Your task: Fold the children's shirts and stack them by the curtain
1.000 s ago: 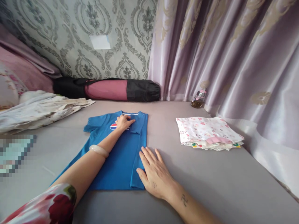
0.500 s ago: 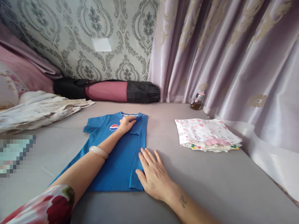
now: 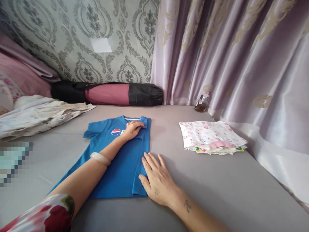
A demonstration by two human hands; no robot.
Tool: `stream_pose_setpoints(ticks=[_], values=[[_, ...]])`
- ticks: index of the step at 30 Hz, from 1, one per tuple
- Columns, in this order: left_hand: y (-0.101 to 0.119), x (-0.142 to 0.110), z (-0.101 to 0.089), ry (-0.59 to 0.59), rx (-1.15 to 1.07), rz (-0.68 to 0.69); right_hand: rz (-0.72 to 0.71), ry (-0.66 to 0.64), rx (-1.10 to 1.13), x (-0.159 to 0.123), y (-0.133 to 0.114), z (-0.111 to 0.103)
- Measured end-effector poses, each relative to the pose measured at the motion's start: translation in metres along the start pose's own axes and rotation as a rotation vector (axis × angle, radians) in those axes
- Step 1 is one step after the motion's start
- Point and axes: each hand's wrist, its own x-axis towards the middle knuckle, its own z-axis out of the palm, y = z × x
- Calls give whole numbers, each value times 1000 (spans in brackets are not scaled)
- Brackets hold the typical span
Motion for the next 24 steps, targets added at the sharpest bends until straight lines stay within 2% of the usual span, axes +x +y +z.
stream_pose_setpoints(ticks=[8, 11, 13, 17, 20, 24], values=[[4, 0, 0, -64, 53, -21, -4, 28, 3, 0, 1, 2], [12, 0, -2, -22, 73, -16, -8, 39, 3, 0, 1, 3], [17, -1, 1, -11, 106, 36, -6, 30, -5, 0, 1, 3], [22, -5, 11, -141, 216, 142, 0, 17, -11, 0, 1, 3], [19, -6, 18, -225, 278, 151, -5, 29, -6, 0, 1, 3], [14, -3, 20, -271, 296, 149, -4, 22, -7, 0, 0, 1]])
